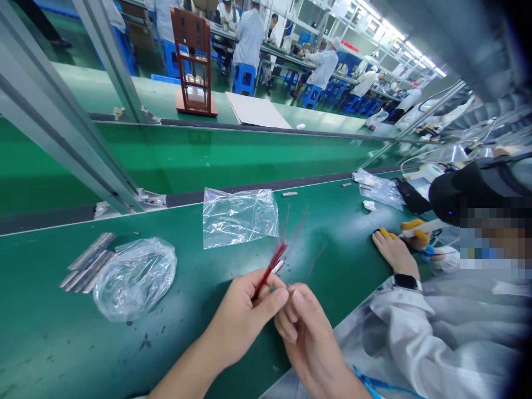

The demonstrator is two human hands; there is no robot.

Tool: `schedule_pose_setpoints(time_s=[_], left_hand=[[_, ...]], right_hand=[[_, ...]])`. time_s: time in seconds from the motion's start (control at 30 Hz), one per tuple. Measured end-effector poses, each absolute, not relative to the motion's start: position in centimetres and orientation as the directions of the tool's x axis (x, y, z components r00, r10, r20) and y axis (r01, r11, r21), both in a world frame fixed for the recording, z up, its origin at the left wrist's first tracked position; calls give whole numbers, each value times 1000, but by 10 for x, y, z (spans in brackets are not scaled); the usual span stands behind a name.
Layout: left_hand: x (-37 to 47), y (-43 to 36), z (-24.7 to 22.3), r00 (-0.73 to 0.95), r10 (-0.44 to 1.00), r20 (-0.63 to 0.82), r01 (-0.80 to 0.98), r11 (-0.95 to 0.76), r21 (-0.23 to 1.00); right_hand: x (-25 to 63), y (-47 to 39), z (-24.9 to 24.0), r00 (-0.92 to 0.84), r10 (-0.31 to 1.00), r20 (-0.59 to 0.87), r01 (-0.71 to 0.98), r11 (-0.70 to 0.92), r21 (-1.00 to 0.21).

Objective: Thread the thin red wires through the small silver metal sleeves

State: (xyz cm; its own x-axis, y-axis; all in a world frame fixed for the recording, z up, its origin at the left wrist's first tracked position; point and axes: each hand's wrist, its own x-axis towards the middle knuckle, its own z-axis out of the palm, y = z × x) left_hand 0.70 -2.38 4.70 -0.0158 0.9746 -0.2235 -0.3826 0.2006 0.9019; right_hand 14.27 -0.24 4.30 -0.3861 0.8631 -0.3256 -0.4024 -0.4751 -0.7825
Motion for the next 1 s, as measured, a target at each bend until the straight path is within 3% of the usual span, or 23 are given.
schedule_pose_setpoints(time_s=[0.4,0.63,0.73,0.83,1.0], left_hand=[[9,-21,54,74,972,-221,-440,231,868],[1,-21,51,68,966,-250,-291,259,921],[-2,-17,48,-74,952,-298,-359,253,898],[-8,-14,48,-270,883,-384,-550,185,814],[-20,-13,54,-398,797,-454,-726,29,687]], right_hand=[[143,-1,40,-350,883,-313,-364,-436,-823],[167,8,30,-340,936,-95,-74,-128,-989],[173,19,28,-308,951,2,121,41,-992],[173,30,23,-317,947,55,314,160,-936],[169,39,13,-392,918,62,442,247,-862]])
